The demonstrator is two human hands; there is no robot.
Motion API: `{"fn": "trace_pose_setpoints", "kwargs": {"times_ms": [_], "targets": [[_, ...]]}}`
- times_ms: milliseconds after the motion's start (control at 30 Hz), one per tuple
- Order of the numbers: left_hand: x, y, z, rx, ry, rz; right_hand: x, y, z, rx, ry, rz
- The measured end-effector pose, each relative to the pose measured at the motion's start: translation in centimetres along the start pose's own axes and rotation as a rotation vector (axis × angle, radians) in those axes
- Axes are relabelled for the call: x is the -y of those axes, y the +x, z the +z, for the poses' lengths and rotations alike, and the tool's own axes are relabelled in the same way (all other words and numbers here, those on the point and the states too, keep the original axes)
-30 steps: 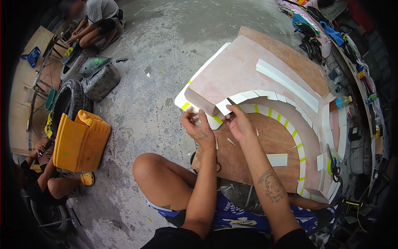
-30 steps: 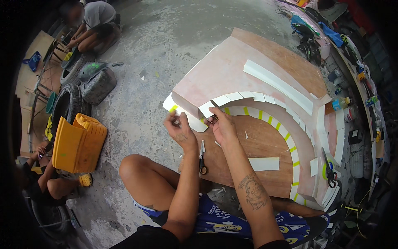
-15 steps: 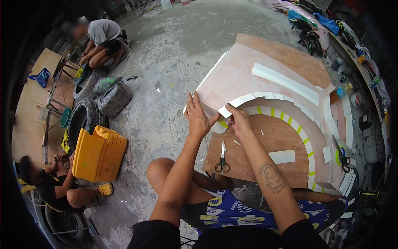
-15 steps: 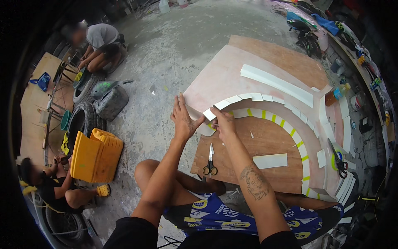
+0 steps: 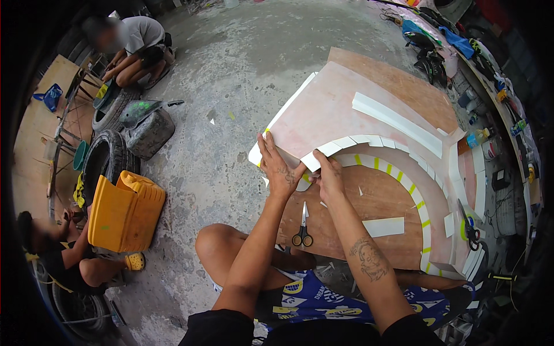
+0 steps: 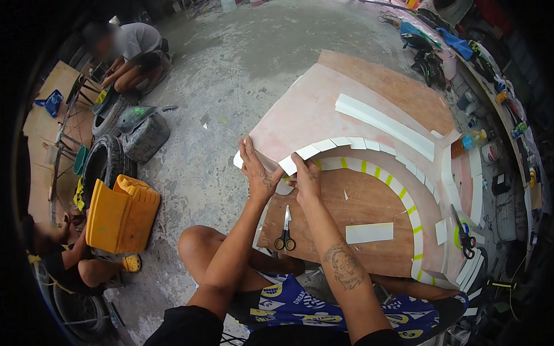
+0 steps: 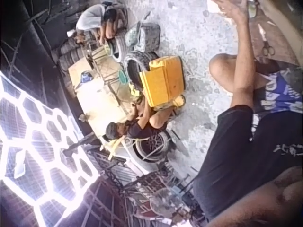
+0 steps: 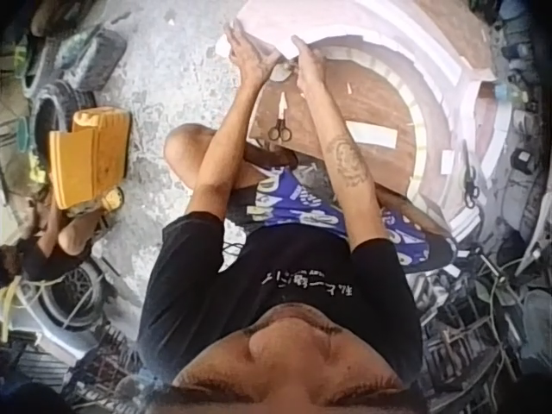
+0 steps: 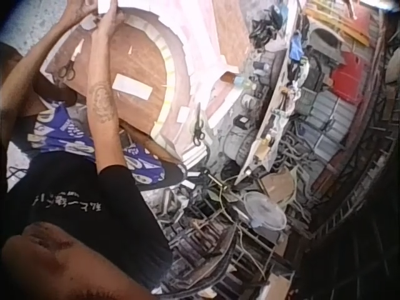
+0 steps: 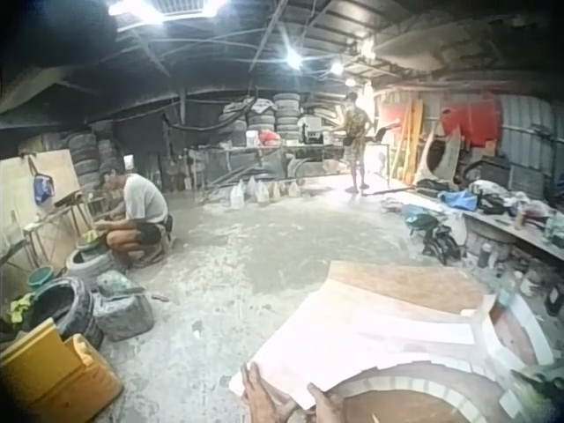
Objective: The recorder is cutting and applying strips of material to a curved automotive body part mold.
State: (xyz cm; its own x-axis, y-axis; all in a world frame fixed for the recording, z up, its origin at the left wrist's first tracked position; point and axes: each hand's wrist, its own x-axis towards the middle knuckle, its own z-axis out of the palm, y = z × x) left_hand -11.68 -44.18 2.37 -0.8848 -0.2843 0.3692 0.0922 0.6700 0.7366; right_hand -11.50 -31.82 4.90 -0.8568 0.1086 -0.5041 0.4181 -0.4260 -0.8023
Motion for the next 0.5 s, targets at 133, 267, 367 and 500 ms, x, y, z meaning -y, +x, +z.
{"fn": "trace_pose_setpoints", "kwargs": {"times_ms": [133,267,367,500], "targets": [[-0.2,-0.1,0.4,-0.026,-0.016,-0.013,-0.1,0.2,0.7,-0.052,-0.027,-0.081],[0.1,0.0,0.4,-0.025,-0.035,0.014,-0.2,0.5,1.1,-0.086,-0.051,-0.102],[0.1,-0.1,0.3,-0.014,-0.039,-0.007,-0.3,0.6,1.3,-0.092,-0.074,-0.103],[0.1,-0.1,0.3,-0.026,-0.053,-0.010,-0.3,0.1,1.5,-0.066,-0.083,-0.104]]}}
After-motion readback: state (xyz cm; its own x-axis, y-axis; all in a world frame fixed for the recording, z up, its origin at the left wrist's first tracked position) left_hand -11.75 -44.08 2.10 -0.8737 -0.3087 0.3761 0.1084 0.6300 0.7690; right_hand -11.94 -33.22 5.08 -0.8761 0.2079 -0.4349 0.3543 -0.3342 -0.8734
